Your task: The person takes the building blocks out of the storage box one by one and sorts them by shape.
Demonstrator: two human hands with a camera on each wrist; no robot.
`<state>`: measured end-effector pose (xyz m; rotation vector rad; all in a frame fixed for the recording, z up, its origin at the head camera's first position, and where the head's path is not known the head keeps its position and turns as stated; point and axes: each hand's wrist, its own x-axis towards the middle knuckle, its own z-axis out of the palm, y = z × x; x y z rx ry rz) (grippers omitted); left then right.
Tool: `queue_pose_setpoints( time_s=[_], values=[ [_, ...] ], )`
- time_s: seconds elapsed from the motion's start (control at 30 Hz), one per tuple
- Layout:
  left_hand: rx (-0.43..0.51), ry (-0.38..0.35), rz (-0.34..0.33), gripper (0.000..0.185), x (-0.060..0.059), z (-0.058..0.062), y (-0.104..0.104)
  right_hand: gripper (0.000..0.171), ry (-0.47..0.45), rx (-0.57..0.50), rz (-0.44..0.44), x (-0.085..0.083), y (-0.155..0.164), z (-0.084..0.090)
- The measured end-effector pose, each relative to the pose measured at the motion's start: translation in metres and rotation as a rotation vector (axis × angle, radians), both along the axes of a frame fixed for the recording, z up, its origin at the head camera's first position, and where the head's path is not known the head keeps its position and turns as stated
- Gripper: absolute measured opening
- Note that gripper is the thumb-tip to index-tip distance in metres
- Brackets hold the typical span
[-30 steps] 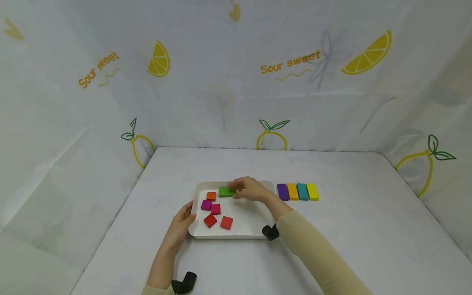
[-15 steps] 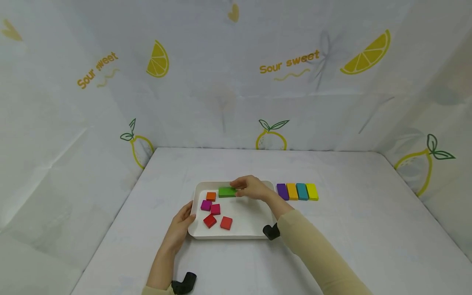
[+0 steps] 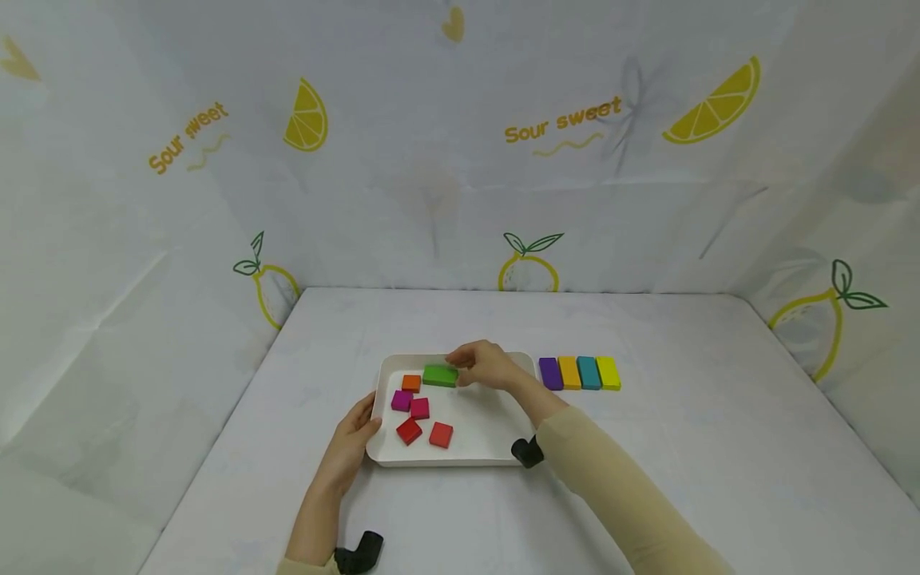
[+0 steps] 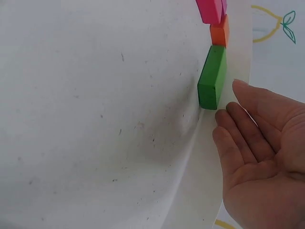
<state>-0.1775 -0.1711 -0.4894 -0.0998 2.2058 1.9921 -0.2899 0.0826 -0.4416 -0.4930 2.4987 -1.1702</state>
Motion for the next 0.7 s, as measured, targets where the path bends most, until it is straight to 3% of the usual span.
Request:
queue_pose_setpoints(
  time_s=[0.7],
  values=[
    [-0.009, -0.020, 0.012, 0.056, 0.001, 0.001, 0.001, 0.043, 0.033, -0.002, -0.096, -0.001, -0.011, -0.008]
  ],
)
